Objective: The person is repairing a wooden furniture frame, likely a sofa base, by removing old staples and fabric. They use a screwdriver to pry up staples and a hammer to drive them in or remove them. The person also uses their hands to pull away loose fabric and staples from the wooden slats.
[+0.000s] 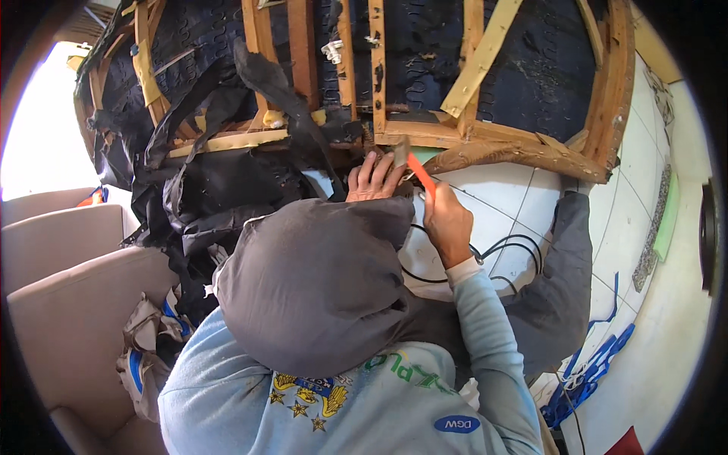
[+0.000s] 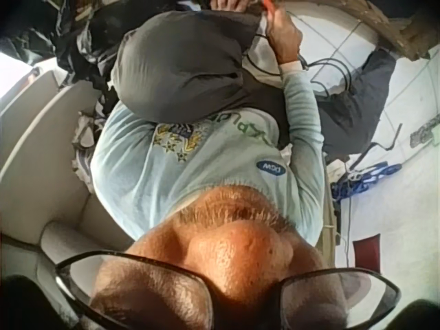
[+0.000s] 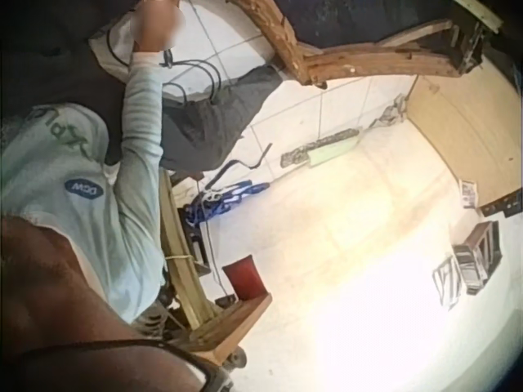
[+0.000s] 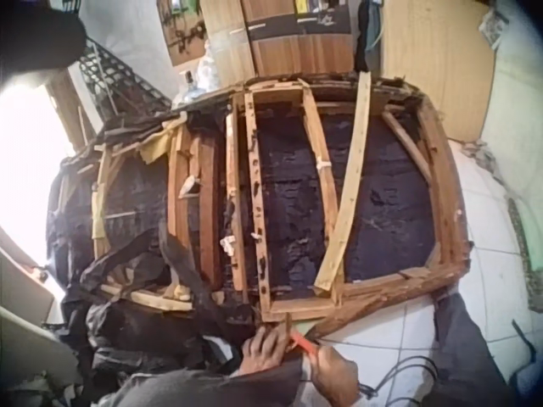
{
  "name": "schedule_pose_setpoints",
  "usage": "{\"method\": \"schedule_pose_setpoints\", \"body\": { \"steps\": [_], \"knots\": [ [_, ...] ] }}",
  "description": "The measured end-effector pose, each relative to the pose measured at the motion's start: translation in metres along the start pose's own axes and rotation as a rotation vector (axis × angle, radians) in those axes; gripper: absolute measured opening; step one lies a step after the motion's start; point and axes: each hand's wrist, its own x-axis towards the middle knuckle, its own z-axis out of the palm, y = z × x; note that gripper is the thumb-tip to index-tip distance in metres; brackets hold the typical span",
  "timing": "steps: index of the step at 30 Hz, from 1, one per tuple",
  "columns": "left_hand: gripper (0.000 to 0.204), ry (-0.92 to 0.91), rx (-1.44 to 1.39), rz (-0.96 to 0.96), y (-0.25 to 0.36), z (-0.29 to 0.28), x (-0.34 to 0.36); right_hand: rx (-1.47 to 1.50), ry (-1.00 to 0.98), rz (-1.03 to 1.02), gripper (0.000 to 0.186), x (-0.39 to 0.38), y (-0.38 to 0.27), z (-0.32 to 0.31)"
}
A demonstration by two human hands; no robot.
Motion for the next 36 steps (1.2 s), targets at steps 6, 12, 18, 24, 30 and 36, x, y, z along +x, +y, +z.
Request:
{"method": "schedule_pose_setpoints", "body": {
  "steps": [6, 12, 18, 24, 30, 36],
  "knots": [
    [0.070, 0.037, -0.059, 0.014, 0.002, -0.003, 0.001, -0.088, -0.135, 0.184, 0.019, 0.010, -0.002, -0.003],
    [0.094, -0.089, 0.033, 0.022, 0.004, -0.047, 0.026, 0.135, -0.031, 0.157, 0.015, -0.012, 0.004, -0.064],
    [0.109, -0.169, 0.232, 0.008, -0.003, -0.021, 0.035, 0.372, 0.008, 0.391, 0.019, -0.022, 0.001, -0.064],
    [0.112, -0.069, 0.283, 0.093, 0.004, -0.014, 0.037, 0.427, 0.083, 0.440, 0.024, -0.012, 0.006, -0.061],
    [0.112, -0.200, 0.247, 0.085, 0.010, -0.012, 0.042, 0.461, 0.135, 0.522, 0.025, -0.015, 0.018, -0.067],
    [0.116, -0.219, 0.156, 0.135, 0.016, -0.013, 0.049, 0.723, 0.186, 0.742, 0.026, -0.014, 0.025, -0.054]
  ]
}}
